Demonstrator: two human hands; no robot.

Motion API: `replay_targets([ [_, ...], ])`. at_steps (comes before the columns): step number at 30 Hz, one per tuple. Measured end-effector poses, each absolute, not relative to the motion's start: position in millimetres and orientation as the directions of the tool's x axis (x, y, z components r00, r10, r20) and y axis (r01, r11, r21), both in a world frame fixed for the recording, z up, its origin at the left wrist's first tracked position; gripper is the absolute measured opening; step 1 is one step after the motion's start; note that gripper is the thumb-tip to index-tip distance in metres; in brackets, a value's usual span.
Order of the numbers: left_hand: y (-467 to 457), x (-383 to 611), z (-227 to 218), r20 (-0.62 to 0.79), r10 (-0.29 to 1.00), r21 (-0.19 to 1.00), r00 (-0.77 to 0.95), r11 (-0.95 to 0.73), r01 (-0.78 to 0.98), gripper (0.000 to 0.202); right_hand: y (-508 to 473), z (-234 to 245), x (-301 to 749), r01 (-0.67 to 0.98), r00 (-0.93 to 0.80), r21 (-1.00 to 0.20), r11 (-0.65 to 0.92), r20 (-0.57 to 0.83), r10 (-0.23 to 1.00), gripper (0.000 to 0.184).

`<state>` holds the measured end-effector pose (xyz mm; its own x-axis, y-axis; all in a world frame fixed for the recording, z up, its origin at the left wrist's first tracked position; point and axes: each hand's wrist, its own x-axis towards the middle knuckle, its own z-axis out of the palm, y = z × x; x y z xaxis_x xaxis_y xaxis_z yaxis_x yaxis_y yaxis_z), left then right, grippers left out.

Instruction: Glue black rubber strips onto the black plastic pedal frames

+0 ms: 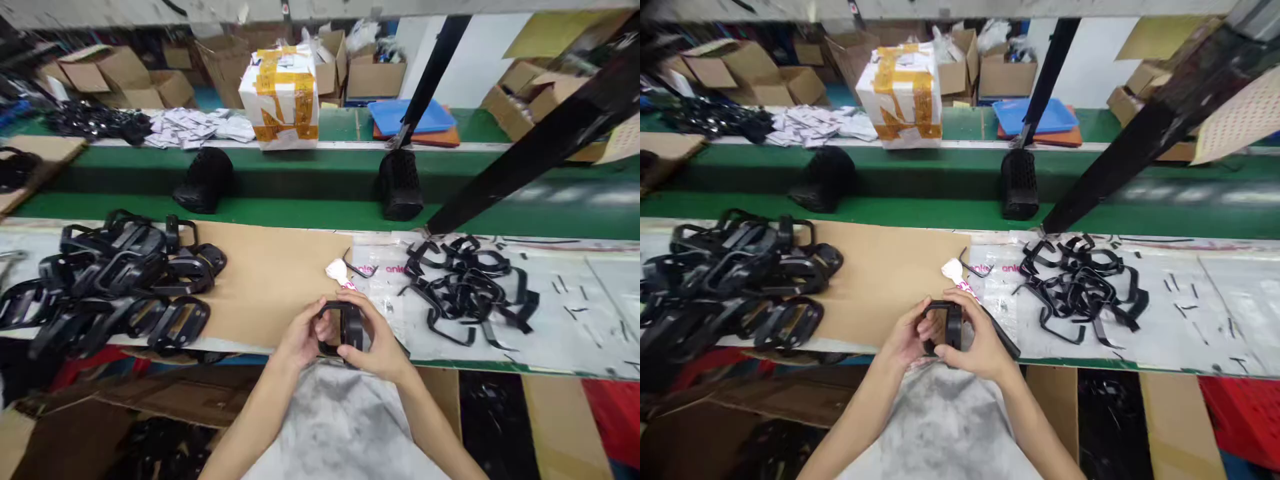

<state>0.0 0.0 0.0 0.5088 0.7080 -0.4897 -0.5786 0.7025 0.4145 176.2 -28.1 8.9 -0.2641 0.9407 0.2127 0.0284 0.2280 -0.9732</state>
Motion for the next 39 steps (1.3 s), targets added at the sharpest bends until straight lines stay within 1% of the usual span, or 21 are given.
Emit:
replay_targets([
  [4,-2.1,-2.9,1.4,-0.505,0.72,0.428,0.476,0.688,-0.586,0.059,-25.1,6.1,174.3,0.006,-0.254,-0.977,0.212,0.204,0.945,0.066],
  [7,-3.8,-3.1,3.8,-0.488,0.733,0.439,0.474,0.675,-0.593,0.054,-22.7,6.2,175.1,-0.013,-0.241,-0.98,0.2,0.197,0.95,0.066],
  [10,-7.1,-3.5,2.9,-0.446,0.782,0.507,0.434,0.621,-0.598,0.051,-19.0,9.5,178.7,-0.025,-0.161,-0.979,0.203,0.204,0.966,0.067],
  [13,-12.4,-6.3,-2.0,-0.4,0.838,0.591,0.372,0.546,-0.594,0.047,-15.5,11.8,182.4,-0.058,-0.056,-0.98,0.191,0.194,0.979,0.076],
  [15,-16.3,-8.9,-5.1,-0.39,0.835,0.599,0.388,0.55,-0.582,0.047,-14.5,10.3,182.8,-0.101,-0.038,-0.98,0.173,0.178,0.983,0.082],
  [17,-19.9,-10.4,-6.7,-0.395,0.813,0.577,0.428,0.582,-0.573,0.047,-14.5,6.9,180.7,-0.148,-0.05,-0.978,0.149,0.158,0.986,0.079],
  [19,-22.6,-9.5,-6.7,-0.397,0.787,0.529,0.472,0.616,-0.584,0.047,-14.7,3.3,176.5,-0.182,-0.046,-0.975,0.124,0.134,0.99,0.073],
  [23,-24.8,-0.6,-5.2,-0.428,0.762,0.41,0.485,0.642,-0.648,0.047,-13.2,-0.4,167.6,-0.207,0.066,-0.974,0.088,0.076,0.995,0.065],
  [26,-24.6,7.7,-4.5,-0.497,0.729,0.333,0.471,0.662,-0.672,0.052,-11.4,-0.3,165.2,-0.221,0.132,-0.974,0.057,0.028,0.991,0.066],
  [29,-24.8,13.9,-4.2,-0.53,0.694,0.276,0.488,0.685,-0.675,0.057,-10.8,0.0,165.4,-0.256,0.15,-0.966,0.038,-0.001,0.989,0.067],
  [33,-25.3,18.9,-5.2,-0.522,0.702,0.266,0.484,0.674,-0.689,0.058,-10.8,-1.3,164.0,-0.294,0.164,-0.955,0.038,-0.011,0.986,0.065],
  [37,-21.5,16.5,-5.5,-0.503,0.757,0.319,0.417,0.61,-0.725,0.054,-11.1,-4.0,160.4,-0.326,0.182,-0.944,0.04,-0.021,0.983,0.066],
  [39,-18.2,11.8,-3.8,-0.486,0.771,0.345,0.411,0.602,-0.72,0.05,-12.0,-5.2,159.4,-0.336,0.177,-0.941,0.03,-0.032,0.984,0.068],
])
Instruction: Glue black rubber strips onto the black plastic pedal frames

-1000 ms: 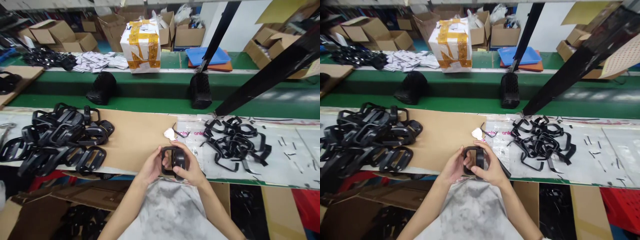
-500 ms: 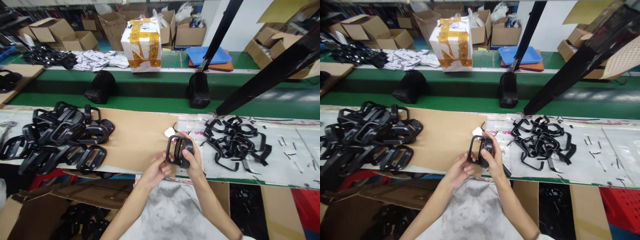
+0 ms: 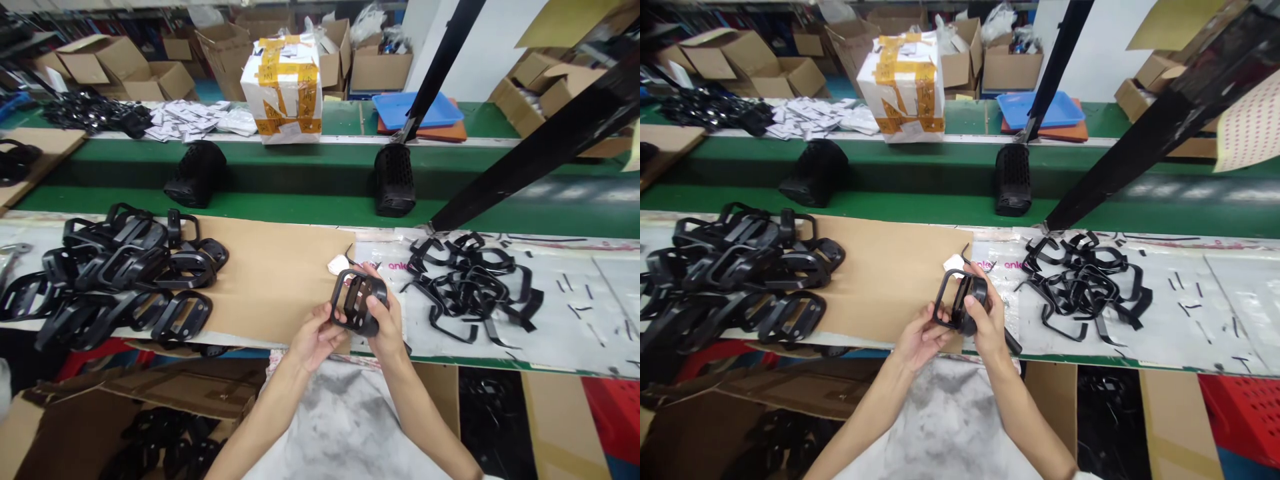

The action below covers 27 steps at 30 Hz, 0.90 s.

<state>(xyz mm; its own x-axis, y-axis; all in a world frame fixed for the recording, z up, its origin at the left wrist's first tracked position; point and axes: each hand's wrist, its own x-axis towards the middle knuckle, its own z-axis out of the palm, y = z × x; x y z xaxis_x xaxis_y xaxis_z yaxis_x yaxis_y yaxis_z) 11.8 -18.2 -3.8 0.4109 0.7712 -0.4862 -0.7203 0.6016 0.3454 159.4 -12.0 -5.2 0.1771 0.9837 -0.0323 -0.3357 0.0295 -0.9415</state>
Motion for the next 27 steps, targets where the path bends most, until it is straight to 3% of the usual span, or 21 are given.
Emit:
replay_targets([
  [6,-14.6,3.1,0.7,-0.423,0.776,0.415,0.469,0.626,-0.661,0.046,-11.4,-3.0,165.1,-0.303,0.155,-0.951,0.054,0.007,0.988,0.075],
  [10,-18.3,2.3,-5.2,-0.425,0.789,0.494,0.444,0.613,-0.616,0.045,-5.9,8.4,177.9,-0.181,0.07,-0.982,0.062,0.05,0.996,0.077],
  [14,-14.3,-9.6,-7.4,-0.332,0.865,0.763,0.377,0.481,-0.431,0.044,-5.7,17.8,182.7,0.017,-0.07,-0.99,0.138,0.136,0.988,0.081],
  [18,1.0,-24.4,-3.4,-0.185,0.939,0.98,0.288,0.197,-0.013,0.034,-9.4,19.5,169.2,0.291,-0.023,-0.915,0.278,0.283,0.959,0.078],
  [21,13.7,-29.7,-5.6,-0.06,0.968,0.931,0.244,-0.034,0.363,0.011,-10.4,19.7,156.8,0.418,-0.043,-0.835,0.358,0.375,0.926,0.076],
  [22,17.3,-30.4,-7.5,-0.039,0.965,0.892,0.259,-0.083,0.444,0.014,-10.3,19.9,153.8,0.44,-0.075,-0.809,0.39,0.4,0.914,0.075],
  [27,33.1,-32.3,-19.8,-0.08,0.925,0.796,0.373,-0.166,0.582,0.015,-8.8,21.0,151.5,0.456,-0.256,-0.765,0.456,0.378,0.89,0.079],
])
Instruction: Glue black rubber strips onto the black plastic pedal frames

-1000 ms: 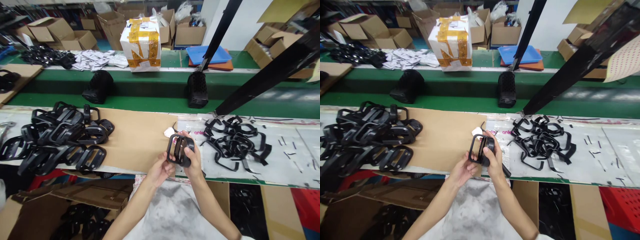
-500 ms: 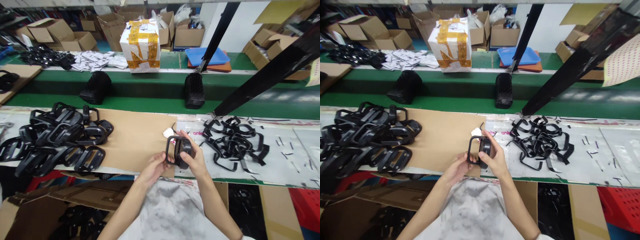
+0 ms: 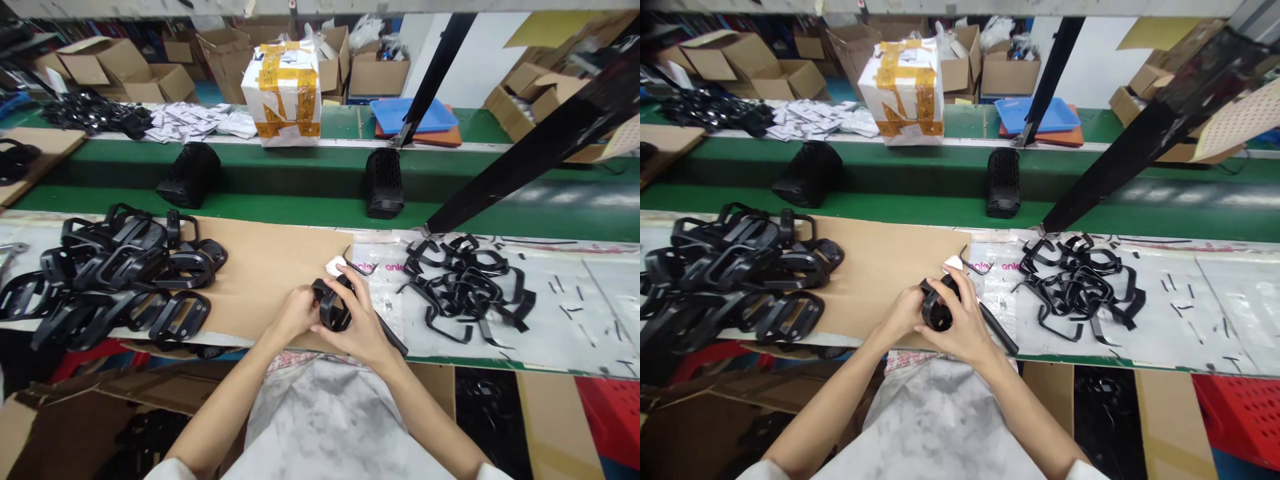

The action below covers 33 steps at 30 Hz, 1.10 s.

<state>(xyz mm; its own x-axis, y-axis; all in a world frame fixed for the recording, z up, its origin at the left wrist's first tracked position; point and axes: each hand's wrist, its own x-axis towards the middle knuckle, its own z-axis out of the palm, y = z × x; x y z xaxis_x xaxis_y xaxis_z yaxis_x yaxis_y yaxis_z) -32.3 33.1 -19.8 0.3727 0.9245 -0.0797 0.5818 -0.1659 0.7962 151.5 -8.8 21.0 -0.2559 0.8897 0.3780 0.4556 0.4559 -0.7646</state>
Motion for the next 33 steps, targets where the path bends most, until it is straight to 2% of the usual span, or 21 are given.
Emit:
replay_targets([
  [3,48.7,-42.5,-28.7,-0.015,0.941,0.728,0.337,-0.221,0.649,0.015,-9.6,16.9,163.6,0.448,-0.278,-0.797,0.404,0.305,0.911,0.083],
  [7,72.9,-65.2,-41.1,0.093,0.974,0.511,0.204,-0.223,0.83,0.01,-17.7,-6.4,188.9,0.583,-0.037,-0.792,0.18,0.195,0.98,0.045],
  [10,81.2,-72.4,-46.6,0.16,0.968,0.368,0.194,-0.241,0.898,0.014,-24.8,-27.3,202.5,0.713,0.03,-0.701,0.008,0.042,0.999,0.036],
  [12,81.7,-70.0,-47.9,0.195,0.957,0.328,0.214,-0.27,0.905,0.017,-25.8,-33.7,207.9,0.744,0.04,-0.667,-0.036,-0.01,0.999,0.034],
  [15,81.5,-64.1,-48.6,0.227,0.937,0.336,0.265,-0.331,0.882,0.031,-22.6,-28.7,214.5,0.669,0.048,-0.737,-0.098,-0.09,0.995,0.026],
  [19,83.7,-62.9,-51.3,0.238,0.918,0.372,0.316,-0.387,0.844,0.046,-28.0,-14.3,218.5,0.31,-0.052,-0.886,-0.345,-0.378,0.924,0.032],
  [21,82.6,-61.6,-53.1,0.235,0.923,0.388,0.304,-0.376,0.841,0.049,-38.8,-12.6,213.6,0.096,-0.127,-0.885,-0.455,-0.464,0.877,0.039],
  [23,78.6,-56.5,-54.9,0.23,0.933,0.407,0.277,-0.35,0.844,0.05,-51.5,-16.0,204.1,-0.04,-0.152,-0.865,-0.501,-0.49,0.858,0.044],
  [25,73.0,-48.3,-56.3,0.225,0.942,0.425,0.249,-0.325,0.845,0.05,-62.0,-22.5,193.4,-0.082,-0.148,-0.851,-0.518,-0.504,0.851,0.052],
  [29,67.3,-36.7,-56.4,0.219,0.95,0.438,0.22,-0.298,0.848,0.046,-69.1,-35.8,184.0,-0.034,-0.116,-0.832,-0.553,-0.546,0.829,0.079],
  [33,78.5,-43.5,-52.8,0.188,0.931,0.411,0.314,-0.365,0.835,0.047,-65.9,-41.5,193.8,0.083,-0.092,-0.863,-0.498,-0.504,0.859,0.078],
])
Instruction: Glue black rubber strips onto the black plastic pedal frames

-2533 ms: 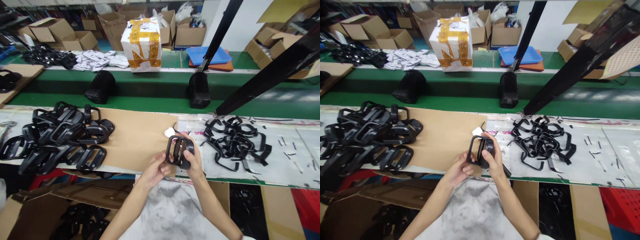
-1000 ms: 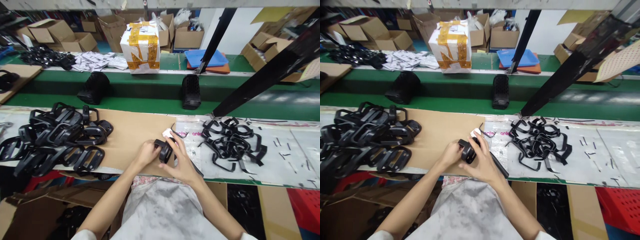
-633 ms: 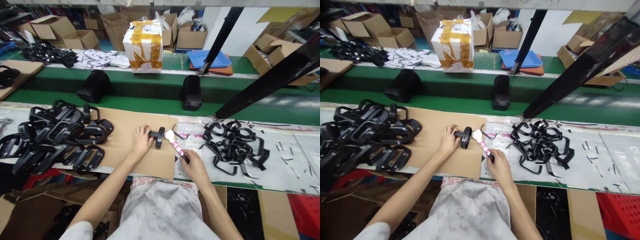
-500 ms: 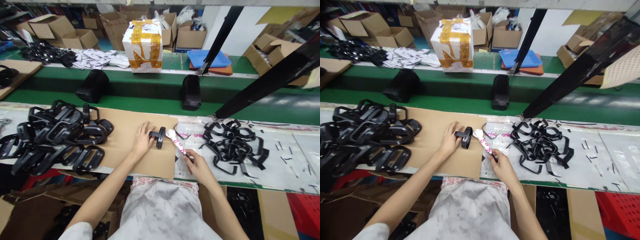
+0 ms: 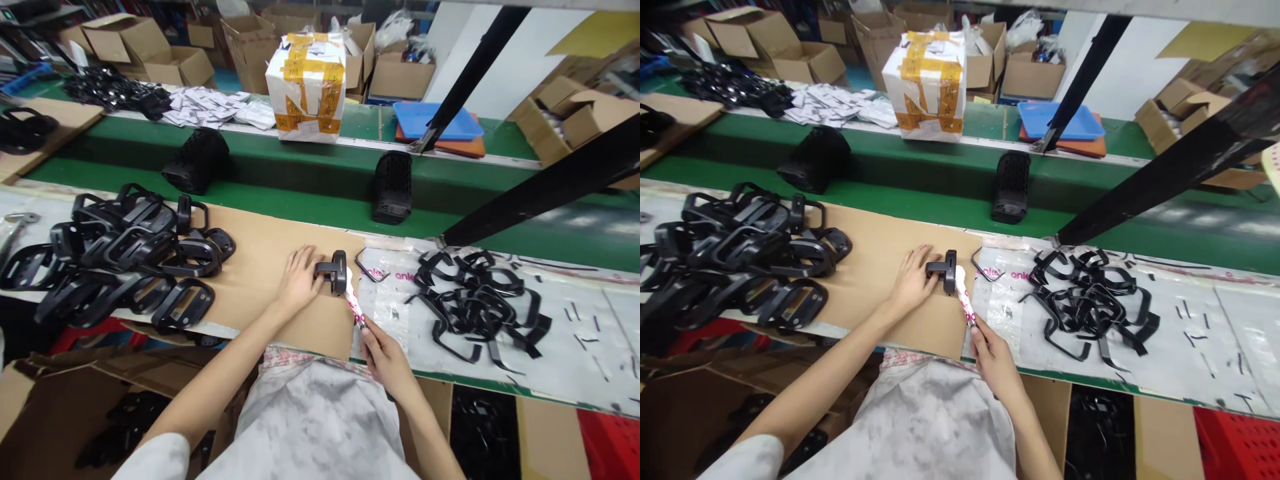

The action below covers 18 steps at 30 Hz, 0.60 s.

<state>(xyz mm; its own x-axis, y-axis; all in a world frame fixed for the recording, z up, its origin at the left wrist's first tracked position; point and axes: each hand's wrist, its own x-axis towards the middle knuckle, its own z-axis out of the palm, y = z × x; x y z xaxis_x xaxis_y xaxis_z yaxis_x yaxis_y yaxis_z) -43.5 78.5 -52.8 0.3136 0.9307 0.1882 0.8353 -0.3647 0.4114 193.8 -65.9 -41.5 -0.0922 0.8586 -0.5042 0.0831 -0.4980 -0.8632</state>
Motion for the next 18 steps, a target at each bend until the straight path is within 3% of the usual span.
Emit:
replay_targets([
  [4,91.9,-49.3,-51.4,0.166,0.903,0.394,0.397,-0.43,0.812,0.06,-63.6,-40.2,201.2,0.255,-0.051,-0.89,-0.378,-0.403,0.914,0.07],
  [9,88.9,-40.9,-55.1,0.195,0.928,0.404,0.319,-0.372,0.836,0.058,-62.7,-39.0,198.4,0.324,-0.017,-0.886,-0.33,-0.354,0.935,0.062],
  [13,84.2,-37.0,-55.5,0.179,0.939,0.41,0.292,-0.341,0.846,0.058,-74.1,-42.2,190.8,0.227,0.002,-0.893,-0.389,-0.399,0.917,0.069],
  [18,83.7,-37.2,-54.9,0.182,0.939,0.408,0.291,-0.341,0.847,0.059,-100.1,-46.1,174.3,-0.034,0.246,-0.943,-0.331,-0.329,0.912,0.073],
])
